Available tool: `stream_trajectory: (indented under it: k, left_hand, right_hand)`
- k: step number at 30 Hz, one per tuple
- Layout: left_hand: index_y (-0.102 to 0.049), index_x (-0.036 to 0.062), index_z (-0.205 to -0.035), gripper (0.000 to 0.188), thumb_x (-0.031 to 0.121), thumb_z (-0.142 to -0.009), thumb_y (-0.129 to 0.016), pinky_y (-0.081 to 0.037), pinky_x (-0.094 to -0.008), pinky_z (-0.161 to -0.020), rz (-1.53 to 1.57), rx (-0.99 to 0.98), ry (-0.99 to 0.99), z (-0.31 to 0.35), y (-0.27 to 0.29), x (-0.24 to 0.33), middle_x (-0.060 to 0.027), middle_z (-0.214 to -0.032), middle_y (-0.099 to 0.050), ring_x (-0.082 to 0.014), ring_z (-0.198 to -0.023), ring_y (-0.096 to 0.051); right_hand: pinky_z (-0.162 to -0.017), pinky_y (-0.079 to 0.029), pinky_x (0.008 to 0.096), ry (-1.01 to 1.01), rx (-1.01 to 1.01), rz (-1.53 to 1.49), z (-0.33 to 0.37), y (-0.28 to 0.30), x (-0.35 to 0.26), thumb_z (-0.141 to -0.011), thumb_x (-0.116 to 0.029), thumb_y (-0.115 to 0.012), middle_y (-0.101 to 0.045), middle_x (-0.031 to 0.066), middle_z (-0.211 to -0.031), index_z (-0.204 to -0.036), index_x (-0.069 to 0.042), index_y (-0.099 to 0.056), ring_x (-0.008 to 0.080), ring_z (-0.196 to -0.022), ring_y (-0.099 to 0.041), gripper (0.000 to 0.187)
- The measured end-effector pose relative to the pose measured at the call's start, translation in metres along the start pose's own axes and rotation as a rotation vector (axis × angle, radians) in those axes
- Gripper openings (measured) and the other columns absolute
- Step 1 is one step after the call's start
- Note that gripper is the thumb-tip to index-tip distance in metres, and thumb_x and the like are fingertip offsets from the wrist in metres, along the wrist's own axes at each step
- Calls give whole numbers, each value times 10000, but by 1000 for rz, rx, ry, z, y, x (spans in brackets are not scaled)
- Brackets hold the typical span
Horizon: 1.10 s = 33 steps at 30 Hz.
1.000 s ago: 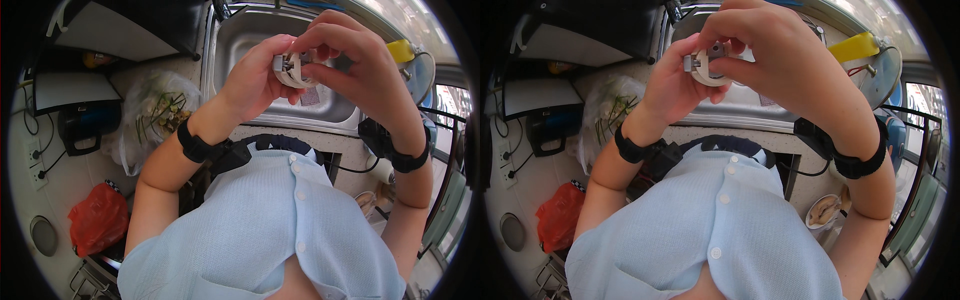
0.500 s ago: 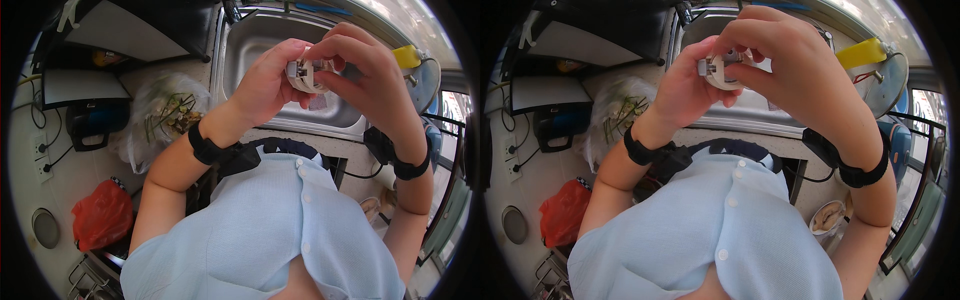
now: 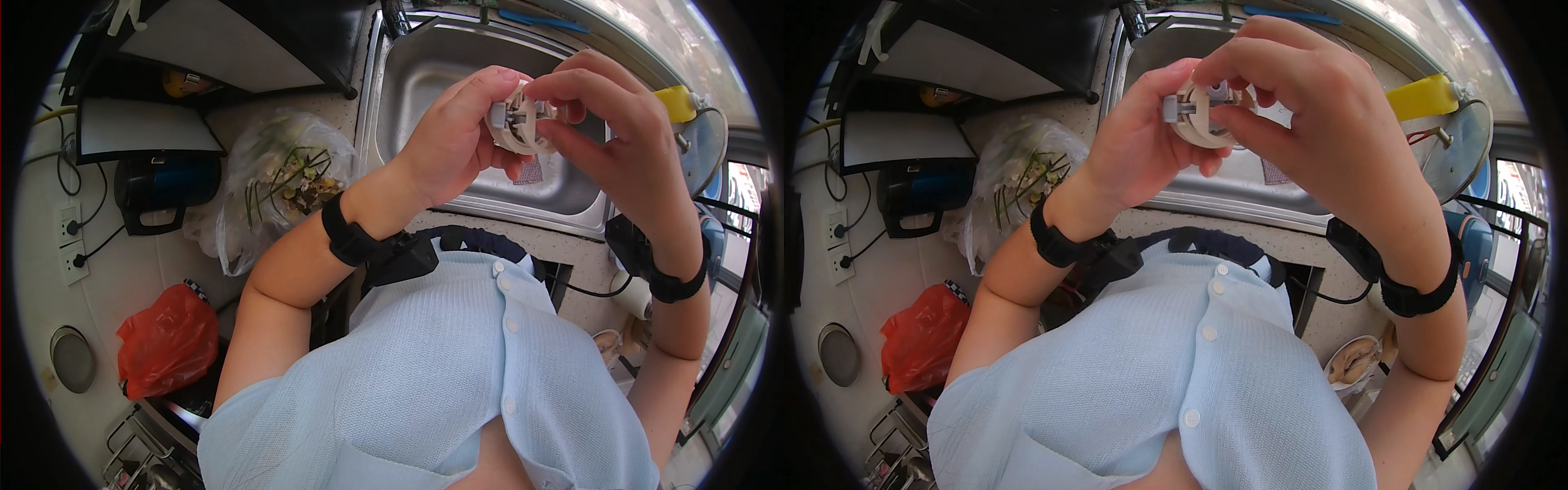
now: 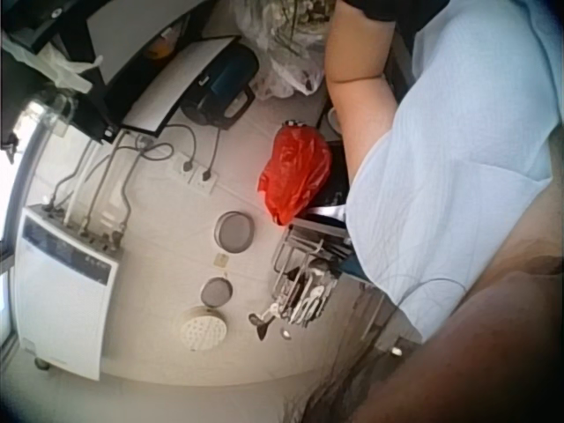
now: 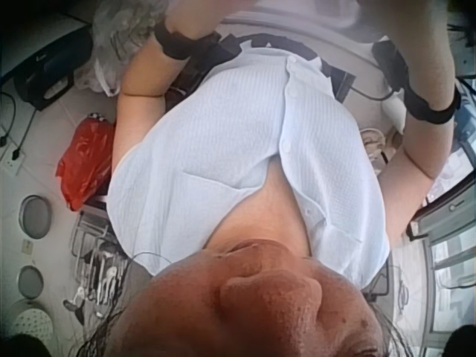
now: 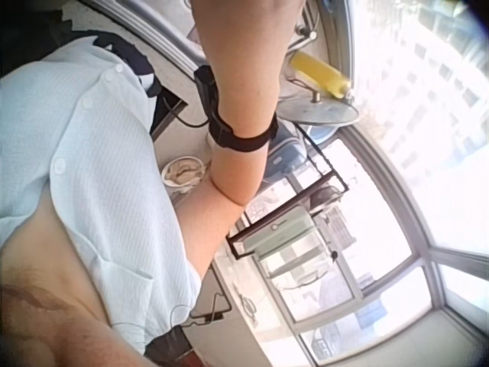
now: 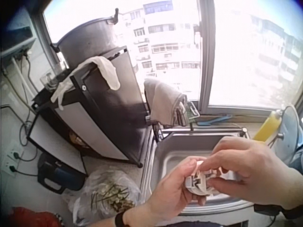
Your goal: The person disassembles and reassembles a small white plastic faucet component by hand over a kitchen sink. They pull apart interlocking pieces and then snap the parts back together.
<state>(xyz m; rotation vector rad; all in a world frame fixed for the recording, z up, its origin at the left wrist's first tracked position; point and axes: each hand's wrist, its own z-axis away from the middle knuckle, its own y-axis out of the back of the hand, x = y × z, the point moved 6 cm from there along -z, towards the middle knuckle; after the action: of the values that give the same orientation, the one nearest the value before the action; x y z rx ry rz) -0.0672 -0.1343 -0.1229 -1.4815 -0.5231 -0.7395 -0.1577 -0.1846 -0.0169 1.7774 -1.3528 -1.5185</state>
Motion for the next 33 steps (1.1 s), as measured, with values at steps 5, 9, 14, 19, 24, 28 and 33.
stream_trajectory:
  k: [5,9,14,19,24,28,33]
  left_hand:
    - [-536,75,-1122,416,391,-977,-309,-502,-284,-558,-5,-12,-17,-1,2,-2,-59,-968,-613,-154,-756,-614]
    - [-536,75,-1123,419,394,-980,-305,-501,-280,-548,-16,-2,-24,-1,1,-1,-58,-980,-612,-152,-756,-613]
    - [-537,77,-1123,423,401,-980,-307,-501,-280,-547,-32,9,-27,0,1,-1,-58,-983,-613,-146,-756,-612]
    - [-533,81,-1129,414,403,-980,-320,-501,-282,-557,-33,5,-24,1,1,-1,-58,-977,-609,-146,-759,-607]
    - [-528,85,-1138,409,401,-980,-323,-499,-286,-573,-57,-4,-24,1,0,1,-63,-1006,-598,-148,-778,-598]
    - [-527,84,-1140,403,393,-978,-325,-496,-290,-581,-65,-2,-24,0,-2,3,-71,-1021,-591,-150,-786,-592]
    - [-504,77,-1167,408,392,-972,-334,-492,-297,-583,-106,3,-10,5,-8,8,-75,-1001,-596,-154,-795,-595]
  right_hand:
    - [-678,-474,251,-19,0,14,0,1,-1,-713,48,-687,-578,76,-913,-988,-16,-627,174,-801,-580,289]
    - [-673,-472,249,-1,18,17,0,-1,-2,-714,46,-689,-579,76,-905,-989,-17,-628,172,-788,-579,289]
    - [-669,-474,250,-3,41,2,0,-2,-3,-720,38,-694,-579,74,-904,-994,-23,-632,174,-784,-582,287]
    - [-661,-477,251,21,37,30,1,-2,-3,-721,38,-694,-579,71,-906,-995,-25,-630,173,-779,-582,288]
    - [-655,-477,249,25,39,59,1,-2,-5,-714,38,-697,-579,69,-905,-992,-25,-628,171,-771,-583,293]
    - [-651,-479,249,31,62,60,3,-3,-6,-710,38,-698,-581,67,-903,-991,-28,-630,170,-759,-584,296]
    - [-645,-502,248,55,126,65,3,0,-14,-697,54,-691,-585,80,-909,-981,-35,-636,186,-756,-604,302]
